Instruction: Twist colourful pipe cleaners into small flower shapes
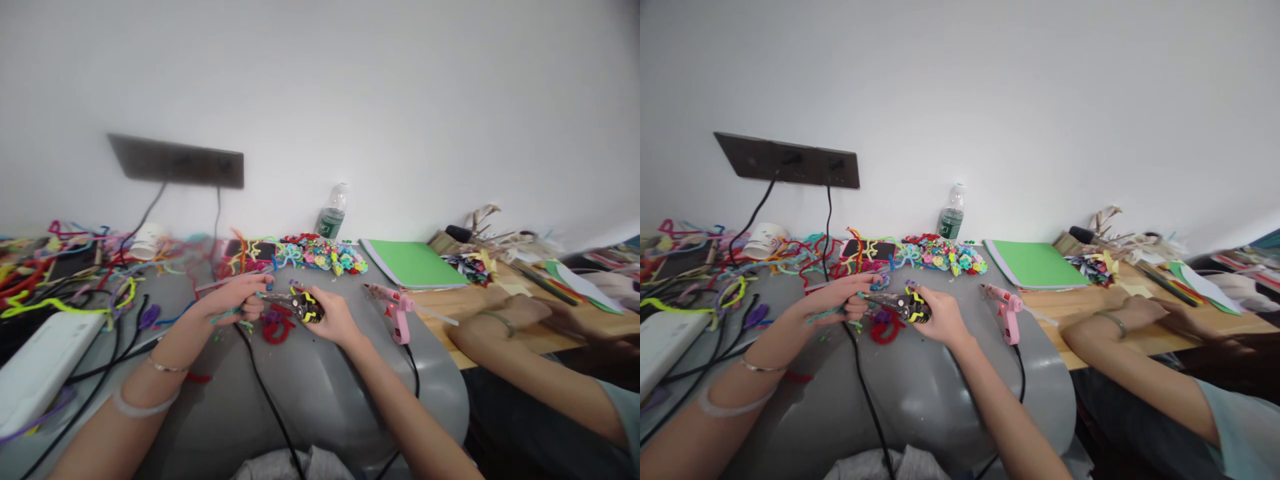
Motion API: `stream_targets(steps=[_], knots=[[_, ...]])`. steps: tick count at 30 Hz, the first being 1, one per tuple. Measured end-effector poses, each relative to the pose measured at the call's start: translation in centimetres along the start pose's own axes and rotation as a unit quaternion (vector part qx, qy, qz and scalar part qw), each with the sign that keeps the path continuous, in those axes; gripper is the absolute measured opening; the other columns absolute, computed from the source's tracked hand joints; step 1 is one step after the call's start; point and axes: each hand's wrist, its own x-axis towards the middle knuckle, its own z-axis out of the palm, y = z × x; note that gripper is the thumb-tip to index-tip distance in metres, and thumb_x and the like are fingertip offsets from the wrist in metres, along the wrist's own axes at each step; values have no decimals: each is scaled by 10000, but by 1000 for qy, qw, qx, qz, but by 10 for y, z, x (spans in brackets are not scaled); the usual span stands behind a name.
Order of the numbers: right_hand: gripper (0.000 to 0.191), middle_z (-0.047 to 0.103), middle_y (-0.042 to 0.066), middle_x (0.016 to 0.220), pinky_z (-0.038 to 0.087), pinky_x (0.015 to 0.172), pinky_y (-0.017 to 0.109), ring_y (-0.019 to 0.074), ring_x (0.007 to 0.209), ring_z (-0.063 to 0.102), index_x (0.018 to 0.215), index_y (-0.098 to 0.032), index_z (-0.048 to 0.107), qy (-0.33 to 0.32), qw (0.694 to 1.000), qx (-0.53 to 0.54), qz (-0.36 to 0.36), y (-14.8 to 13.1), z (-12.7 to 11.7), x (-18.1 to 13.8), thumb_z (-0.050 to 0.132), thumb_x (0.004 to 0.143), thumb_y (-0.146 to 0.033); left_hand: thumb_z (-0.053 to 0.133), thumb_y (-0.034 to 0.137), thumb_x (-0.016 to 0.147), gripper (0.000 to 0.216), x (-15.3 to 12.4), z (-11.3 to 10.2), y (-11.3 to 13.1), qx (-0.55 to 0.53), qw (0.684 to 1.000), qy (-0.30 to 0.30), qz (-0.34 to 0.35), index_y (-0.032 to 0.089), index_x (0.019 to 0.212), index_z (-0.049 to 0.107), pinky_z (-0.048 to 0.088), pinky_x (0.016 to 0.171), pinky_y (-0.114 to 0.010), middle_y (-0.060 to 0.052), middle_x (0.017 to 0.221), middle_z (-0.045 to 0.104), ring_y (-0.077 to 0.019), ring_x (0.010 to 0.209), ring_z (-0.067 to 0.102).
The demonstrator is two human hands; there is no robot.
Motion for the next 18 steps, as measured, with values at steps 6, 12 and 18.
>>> stream_targets(steps=[6, 12, 18], knots=[[290, 682, 15, 767, 426, 597, 236, 185, 655, 647, 990, -222, 584, 20, 999, -7, 23, -1, 1, -2, 625, 704, -226, 587, 298, 884, 130, 2, 0, -3, 14, 998, 16, 63, 203, 914, 505, 257, 406, -161, 136, 479, 243, -60, 397, 195], [253, 663, 12, 727, 427, 585, 237, 185, 629, 631, 942, -224, 576, 45, 998, -12, 45, 0, 3, -2, 624, 694, -238, 657, 478, 834, 380, -1, -10, 5, 117, 988, -2, 101, 133, 992, 644, 391, 513, -219, 51, 614, 432, -94, 516, 401], [262, 671, 13, 742, 432, 593, 235, 182, 639, 636, 952, -222, 584, 53, 997, -7, 52, -1, 2, -2, 618, 693, -227, 698, 511, 794, 366, -3, -16, 8, 197, 971, -2, 132, 152, 827, 635, 409, 545, -219, 17, 633, 506, -114, 563, 452]])
